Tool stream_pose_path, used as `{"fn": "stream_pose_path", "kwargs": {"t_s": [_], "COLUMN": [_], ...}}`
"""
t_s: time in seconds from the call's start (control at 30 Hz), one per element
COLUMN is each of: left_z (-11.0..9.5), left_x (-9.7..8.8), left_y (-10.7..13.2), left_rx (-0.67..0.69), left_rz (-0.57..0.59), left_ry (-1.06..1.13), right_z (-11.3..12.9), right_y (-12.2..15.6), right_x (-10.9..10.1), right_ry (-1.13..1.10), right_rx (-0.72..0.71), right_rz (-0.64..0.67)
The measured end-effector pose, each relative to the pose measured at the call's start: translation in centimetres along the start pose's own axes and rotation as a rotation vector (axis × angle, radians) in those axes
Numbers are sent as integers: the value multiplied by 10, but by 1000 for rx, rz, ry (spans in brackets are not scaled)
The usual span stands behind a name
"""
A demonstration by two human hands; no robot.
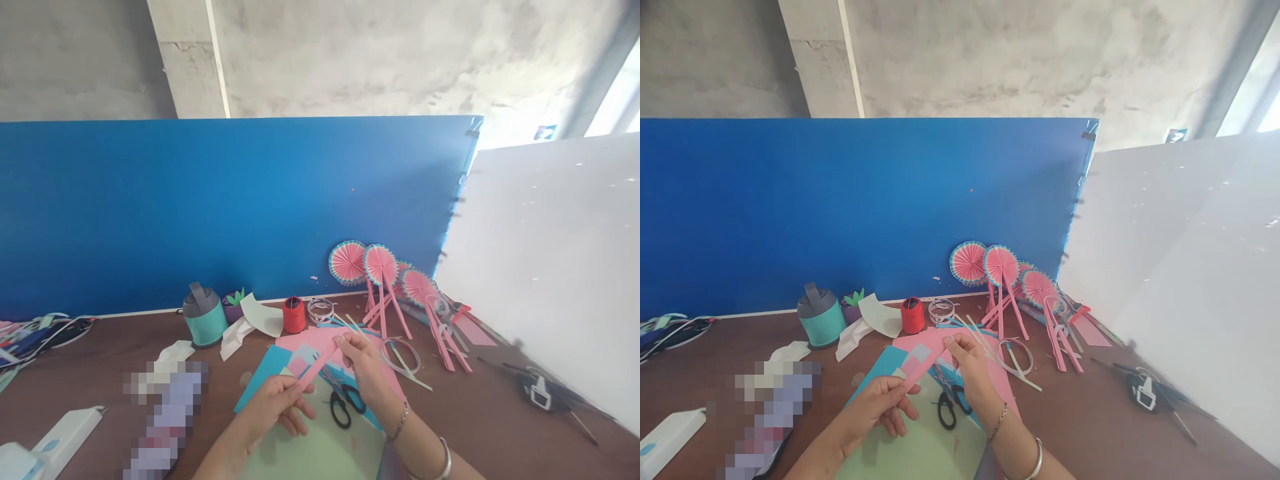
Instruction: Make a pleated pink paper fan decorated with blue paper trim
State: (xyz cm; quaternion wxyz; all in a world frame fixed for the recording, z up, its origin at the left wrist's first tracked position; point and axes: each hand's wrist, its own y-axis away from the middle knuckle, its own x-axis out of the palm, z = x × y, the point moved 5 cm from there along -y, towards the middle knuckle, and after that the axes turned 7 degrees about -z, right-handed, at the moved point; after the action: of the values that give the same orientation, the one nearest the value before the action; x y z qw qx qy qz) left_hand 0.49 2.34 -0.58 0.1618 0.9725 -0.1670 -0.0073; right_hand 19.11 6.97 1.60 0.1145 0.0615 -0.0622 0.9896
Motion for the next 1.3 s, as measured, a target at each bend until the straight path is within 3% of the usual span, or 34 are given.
{"fn": "stream_pose_path", "kwargs": {"t_s": [0.1, 0.2, 0.3, 0.43, 0.63, 0.7, 0.77, 0.8, 0.87, 0.93, 0.97, 1.1, 1.17, 1.3], "left_z": [-1, -4, -9, -10, -9, -13, -20, -24, -25, -16, -10, 8, 13, 12], "left_x": [-13, -39, -67, -87, -94, -91, -83, -76, -55, -35, -29, -17, -16, -18], "left_y": [-7, -13, -13, -9, 2, 8, 12, 12, 5, -5, -10, -22, -24, -22], "left_rx": [31, 106, 168, 150, 83, 77, 174, 260, 425, 459, 440, 358, 315, 254], "left_rz": [-133, -401, -652, -771, -892, -992, -1086, -1071, -876, -619, -555, -494, -487, -503], "left_ry": [-11, -116, -345, -553, -811, -877, -959, -993, -1006, -956, -943, -1036, -1048, -1022], "right_z": [4, 11, 14, 8, 15, 17, 16, 15, 11, 7, 6, -1, -7, -18], "right_y": [0, 1, 5, 20, 34, 31, 25, 21, 13, 7, 7, 18, 26, 36], "right_x": [1, 1, 2, 3, 6, 4, 0, -2, -8, -9, -6, 17, 24, 28], "right_ry": [70, 260, 618, 1130, 1375, 1475, 1570, 1600, 1624, 1585, 1528, 1221, 1157, 1058], "right_rx": [-24, -69, -119, -99, -86, -115, -159, -178, -202, -248, -281, -326, -235, -58], "right_rz": [20, 62, 157, 417, 577, 536, 430, 365, 230, 147, 150, 393, 466, 492]}}
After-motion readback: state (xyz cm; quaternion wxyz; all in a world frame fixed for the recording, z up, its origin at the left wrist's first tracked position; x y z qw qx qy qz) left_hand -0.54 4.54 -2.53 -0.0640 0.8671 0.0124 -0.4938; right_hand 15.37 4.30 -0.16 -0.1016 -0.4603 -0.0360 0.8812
